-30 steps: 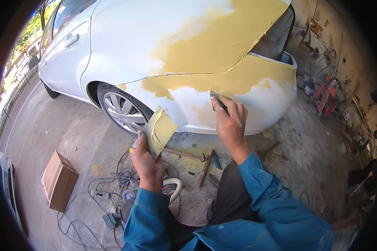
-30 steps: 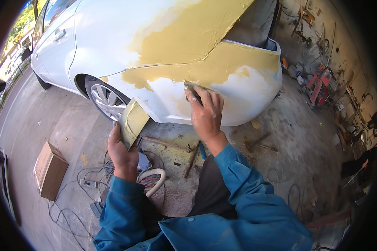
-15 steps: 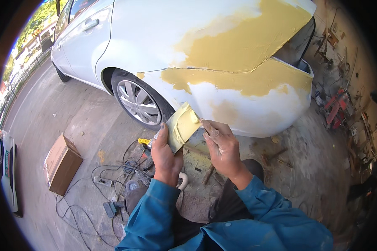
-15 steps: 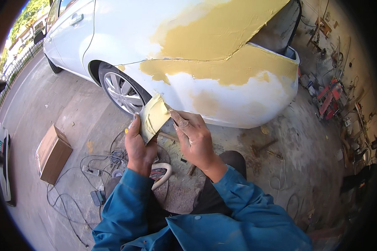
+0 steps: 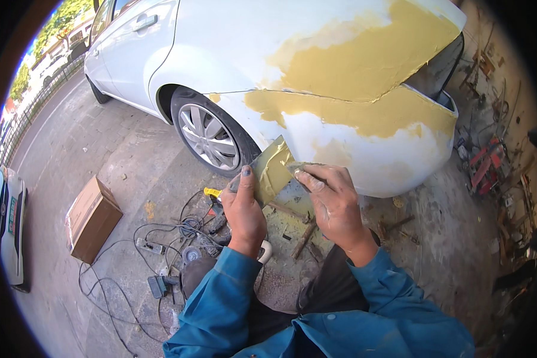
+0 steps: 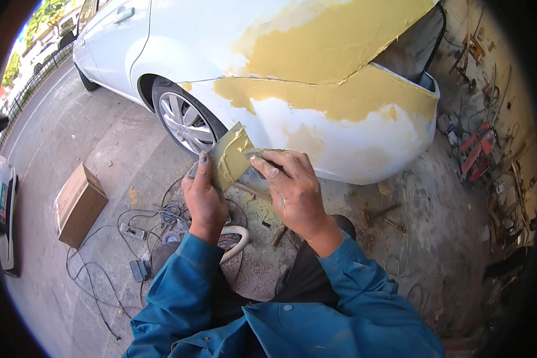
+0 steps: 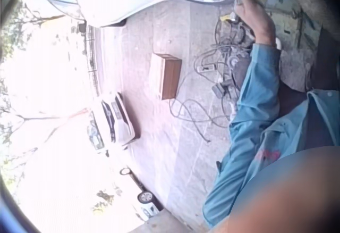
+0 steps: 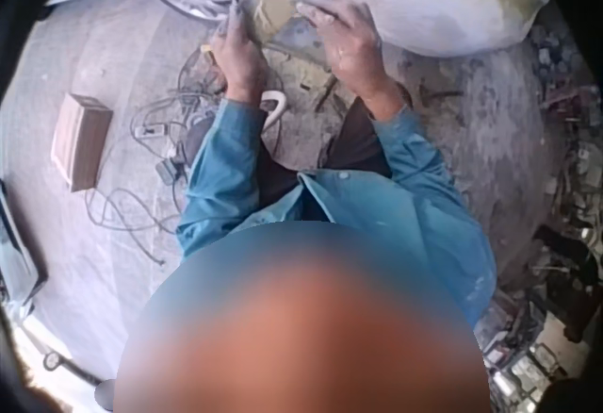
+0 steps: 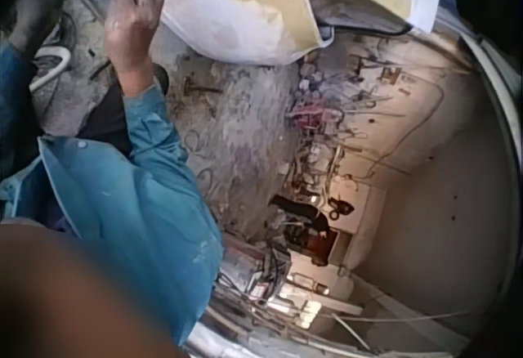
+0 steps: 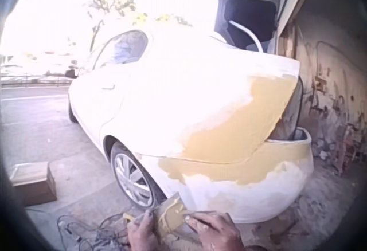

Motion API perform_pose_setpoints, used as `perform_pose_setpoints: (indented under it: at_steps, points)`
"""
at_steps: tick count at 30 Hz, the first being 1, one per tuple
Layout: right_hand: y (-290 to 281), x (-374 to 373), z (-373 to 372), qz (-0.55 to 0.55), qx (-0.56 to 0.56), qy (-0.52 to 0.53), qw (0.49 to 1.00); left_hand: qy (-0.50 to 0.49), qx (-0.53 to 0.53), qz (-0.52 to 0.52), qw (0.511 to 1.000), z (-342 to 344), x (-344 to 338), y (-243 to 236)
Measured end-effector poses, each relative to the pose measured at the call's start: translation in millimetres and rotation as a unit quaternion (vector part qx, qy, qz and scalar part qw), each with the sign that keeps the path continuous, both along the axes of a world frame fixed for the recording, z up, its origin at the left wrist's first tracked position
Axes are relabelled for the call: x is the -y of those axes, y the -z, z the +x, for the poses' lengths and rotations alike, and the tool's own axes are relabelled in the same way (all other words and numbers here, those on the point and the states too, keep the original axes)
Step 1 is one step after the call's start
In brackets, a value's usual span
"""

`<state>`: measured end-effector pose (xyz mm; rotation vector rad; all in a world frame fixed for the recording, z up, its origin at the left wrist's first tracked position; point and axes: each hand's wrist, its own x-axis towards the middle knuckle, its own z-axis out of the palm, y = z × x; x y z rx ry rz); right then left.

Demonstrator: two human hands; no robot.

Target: The person applies yellow body filler to the rear bumper of a white car using a putty knife. They repeatedly scoop filler from a mixing board and spread it over the damaged area, smoothing the surface.

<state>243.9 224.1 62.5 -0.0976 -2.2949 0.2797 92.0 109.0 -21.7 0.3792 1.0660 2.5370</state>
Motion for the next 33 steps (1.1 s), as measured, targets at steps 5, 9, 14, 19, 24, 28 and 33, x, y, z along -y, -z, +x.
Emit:
perform_pose_setpoints:
  at_steps: [5,9,14,19,24,28,33]
  points:
    - [10.7,-1.4,2.4,0.035,0.050,-0.031,0.998,-0.093,0.090,0.054,0.990,-15.4,8.4,-12.8]
    - [4.5,-35.1,-19.4,0.180,0.003,0.114,0.977,-0.115,0.116,0.040,0.986,-32.1,20.6,-8.2]
    - [-14.3,-74.2,-66.9,0.306,-0.018,0.172,0.936,-0.066,0.163,0.041,0.984,-33.8,19.9,-12.2]
    - [-8.5,-94.4,-98.7,0.340,-0.005,0.183,0.922,-0.027,0.174,0.064,0.982,-31.1,22.3,-18.9]
    - [1.3,-92.7,-100.8,0.345,0.007,0.196,0.918,-0.026,0.189,0.071,0.979,-31.0,27.1,-22.2]
    - [9.3,-100.3,-99.6,0.344,0.031,0.205,0.916,-0.022,0.187,0.077,0.979,-31.1,25.5,-21.9]
    - [26.3,-98.0,-89.7,0.324,0.072,0.212,0.919,-0.011,0.192,0.079,0.978,-31.8,26.3,-23.6]
